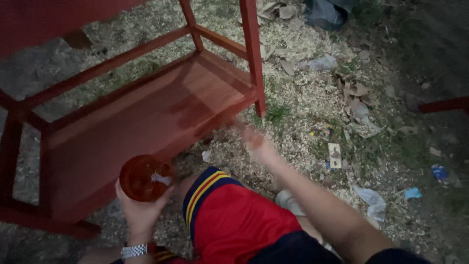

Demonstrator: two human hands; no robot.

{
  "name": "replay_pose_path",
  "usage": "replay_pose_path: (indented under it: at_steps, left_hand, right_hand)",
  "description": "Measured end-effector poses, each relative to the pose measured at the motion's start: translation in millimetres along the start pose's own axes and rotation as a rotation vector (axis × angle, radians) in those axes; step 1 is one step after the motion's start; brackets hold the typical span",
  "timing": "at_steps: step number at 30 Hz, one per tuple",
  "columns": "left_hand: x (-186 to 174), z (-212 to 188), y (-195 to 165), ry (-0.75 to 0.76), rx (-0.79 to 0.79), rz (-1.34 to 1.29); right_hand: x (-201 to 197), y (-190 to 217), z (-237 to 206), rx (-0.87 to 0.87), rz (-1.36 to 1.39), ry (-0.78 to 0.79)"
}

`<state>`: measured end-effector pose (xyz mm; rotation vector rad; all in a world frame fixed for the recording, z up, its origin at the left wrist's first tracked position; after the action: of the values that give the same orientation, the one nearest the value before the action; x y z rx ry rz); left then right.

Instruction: The person applies a reddish-brown stain or varnish with a brush to red wooden shelf units, first sitting on the ground to coat the lower shelves and edges, then standing to brush the top surfaces and side rails. They dip the brush into a container of stain held in the other hand and work over multiple shelf pieces.

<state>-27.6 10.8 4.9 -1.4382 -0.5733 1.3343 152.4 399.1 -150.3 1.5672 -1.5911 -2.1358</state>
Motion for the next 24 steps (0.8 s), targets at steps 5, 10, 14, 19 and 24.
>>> replay_pose_path:
  at_steps: [5,10,14,19,24]
  left_hand:
    - [-21.3,13.8,11.1,-0.053,-0.031,-0.067]
    - [-23.3,22.1,15.7,-0.04,-0.061,-0.031]
    - [-18.6,18.5,22.3,-0.037,-0.063,-0.067]
    - [-37.7,17.0,32.5,-0.055,-0.035,0.02]
    - [-56.5,17.2,29.5,-0.1,0.028,0.081]
  right_hand:
    - [-53.6,14.7,48.4,-0.011,0.46,-0.3]
    - [49.9,68.6,-3.6,0.112,0.045,-0.203]
    - [48.6,86.3,-9.2,-0.128,0.519,-0.078]
    - [-9.3,63.4,11.7,0.208,0.358,0.106]
    - [-74.7,56.5,55.8,0.115,0.405,-0.153]
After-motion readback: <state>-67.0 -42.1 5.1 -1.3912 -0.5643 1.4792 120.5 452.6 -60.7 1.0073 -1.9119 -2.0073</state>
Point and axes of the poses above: each hand's wrist, its own z-axis towards the middle knuckle, its own x-axis out of the palm, y = z × x, the point moved 3 cm from there along z, towards the middle knuckle
